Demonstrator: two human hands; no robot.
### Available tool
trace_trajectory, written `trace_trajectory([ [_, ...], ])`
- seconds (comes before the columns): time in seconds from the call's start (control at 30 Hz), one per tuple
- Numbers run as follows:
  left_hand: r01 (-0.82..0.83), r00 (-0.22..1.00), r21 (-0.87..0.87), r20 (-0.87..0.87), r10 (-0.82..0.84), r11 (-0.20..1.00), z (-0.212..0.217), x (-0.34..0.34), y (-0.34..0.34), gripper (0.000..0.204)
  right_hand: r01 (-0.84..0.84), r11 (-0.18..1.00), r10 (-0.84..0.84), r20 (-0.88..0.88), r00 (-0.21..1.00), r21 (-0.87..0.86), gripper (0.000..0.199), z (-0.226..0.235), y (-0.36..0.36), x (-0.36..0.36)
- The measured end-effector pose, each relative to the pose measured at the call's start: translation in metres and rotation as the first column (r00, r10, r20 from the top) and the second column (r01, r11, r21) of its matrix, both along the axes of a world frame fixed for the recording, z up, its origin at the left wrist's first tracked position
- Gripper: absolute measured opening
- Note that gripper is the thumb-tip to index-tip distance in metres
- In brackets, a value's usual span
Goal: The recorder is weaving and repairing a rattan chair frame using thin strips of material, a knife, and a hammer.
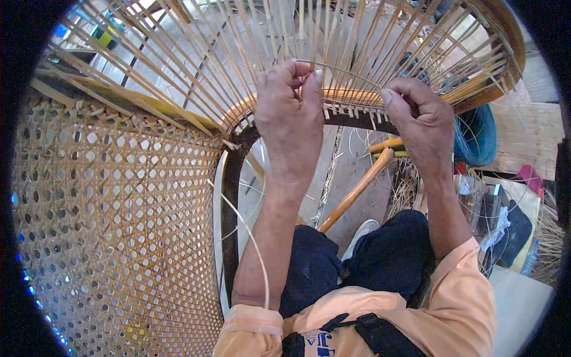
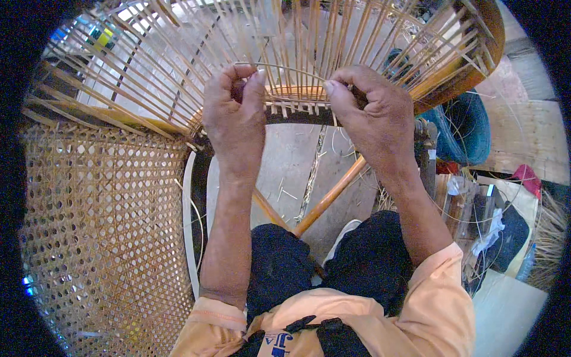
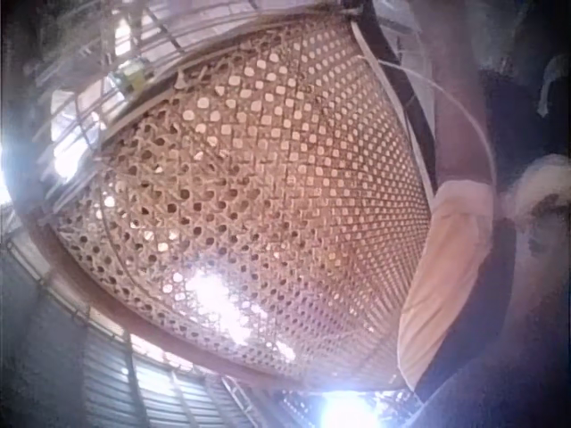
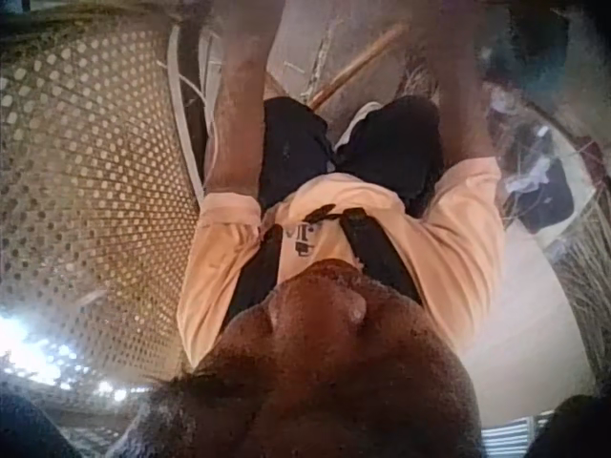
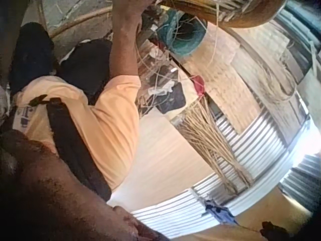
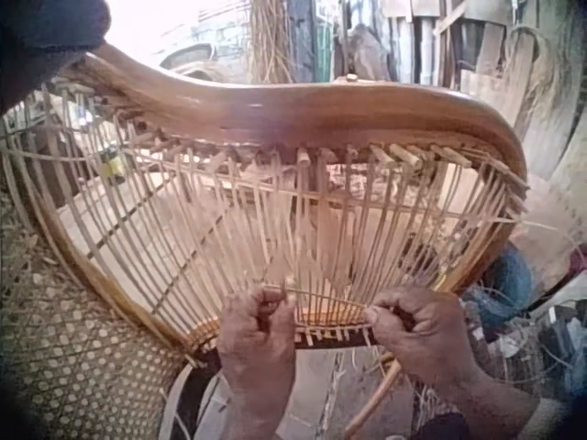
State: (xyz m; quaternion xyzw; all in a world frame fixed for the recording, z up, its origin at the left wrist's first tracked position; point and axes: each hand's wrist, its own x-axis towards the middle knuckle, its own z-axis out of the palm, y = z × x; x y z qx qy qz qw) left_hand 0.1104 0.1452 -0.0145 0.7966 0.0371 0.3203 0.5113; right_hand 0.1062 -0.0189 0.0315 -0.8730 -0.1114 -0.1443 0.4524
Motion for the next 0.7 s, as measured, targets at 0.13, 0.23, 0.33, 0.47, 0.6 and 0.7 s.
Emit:
trace_trajectory([
  [0.13,0.096,0.994,-0.140,-0.035,-0.102,0.985,0.006,-0.003,0.005,0.012,0.020,0.999,-0.019,0.048,0.999,-0.029,0.007,-0.004,-0.004,0.001],
  [0.23,0.144,0.989,-0.190,-0.012,-0.149,0.971,0.000,-0.003,0.009,0.011,0.018,0.999,-0.016,0.051,0.999,-0.027,0.006,-0.002,-0.004,-0.001],
  [0.33,0.131,0.991,-0.143,0.025,-0.129,0.981,-0.005,-0.002,0.012,0.011,0.022,0.999,-0.021,0.001,1.000,-0.034,0.006,0.004,-0.002,-0.003],
  [0.47,0.108,0.994,-0.103,0.020,-0.106,0.989,-0.009,-0.004,0.008,0.011,-0.035,0.996,0.044,0.110,0.993,-0.086,0.005,-0.002,-0.005,0.002],
  [0.6,-0.121,0.976,0.203,0.205,0.079,0.972,-0.010,-0.007,0.003,0.015,-0.094,0.991,0.110,0.179,0.978,-0.095,0.005,-0.007,0.002,0.014],
  [0.7,-0.215,0.964,0.420,0.236,0.122,0.882,0.001,-0.003,0.009,0.017,-0.069,0.992,0.084,0.143,0.986,-0.109,0.005,-0.003,0.004,0.011],
])
